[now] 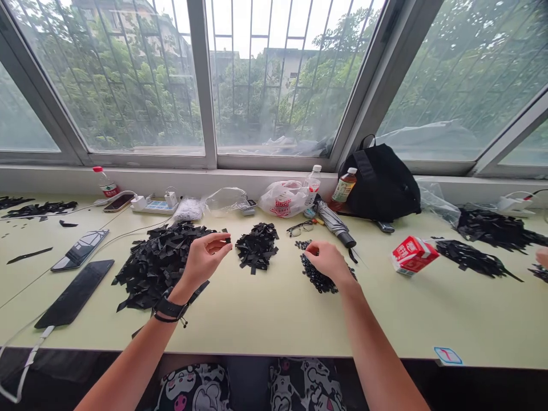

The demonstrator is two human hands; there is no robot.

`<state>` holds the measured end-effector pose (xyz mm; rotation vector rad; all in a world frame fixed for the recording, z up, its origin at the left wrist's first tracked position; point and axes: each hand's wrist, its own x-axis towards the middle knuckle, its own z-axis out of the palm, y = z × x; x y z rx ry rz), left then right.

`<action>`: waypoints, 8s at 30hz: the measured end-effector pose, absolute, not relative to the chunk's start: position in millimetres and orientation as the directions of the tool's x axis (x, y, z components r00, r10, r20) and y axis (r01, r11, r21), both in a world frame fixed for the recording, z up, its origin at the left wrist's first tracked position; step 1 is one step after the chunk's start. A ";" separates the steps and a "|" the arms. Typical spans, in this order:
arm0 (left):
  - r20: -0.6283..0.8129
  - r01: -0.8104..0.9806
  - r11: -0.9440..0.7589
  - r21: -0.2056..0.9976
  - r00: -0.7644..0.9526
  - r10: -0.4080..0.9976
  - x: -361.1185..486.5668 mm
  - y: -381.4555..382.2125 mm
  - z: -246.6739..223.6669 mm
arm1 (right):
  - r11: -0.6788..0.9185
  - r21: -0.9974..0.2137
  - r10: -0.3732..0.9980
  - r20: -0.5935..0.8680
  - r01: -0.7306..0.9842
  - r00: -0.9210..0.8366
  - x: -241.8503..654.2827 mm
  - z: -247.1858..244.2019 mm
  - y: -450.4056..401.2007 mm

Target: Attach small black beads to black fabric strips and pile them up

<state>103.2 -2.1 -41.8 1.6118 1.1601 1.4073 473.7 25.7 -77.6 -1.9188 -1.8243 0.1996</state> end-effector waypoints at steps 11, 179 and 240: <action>0.211 -0.120 -0.192 0.974 0.174 0.962 128.5 12.9 -57.4 | 0.011 -0.384 0.991 0.131 0.923 0.043 474.3 -80.5 25.3; 0.341 0.716 -0.381 0.585 0.209 0.917 85.1 -16.0 -36.2 | 0.427 -0.838 0.903 0.375 0.339 -0.212 372.9 -85.6 -0.1; 0.092 -0.112 -0.062 0.992 0.285 0.954 147.2 -1.3 -70.2 | -0.010 -0.361 0.988 0.138 0.932 0.065 459.5 -73.7 21.5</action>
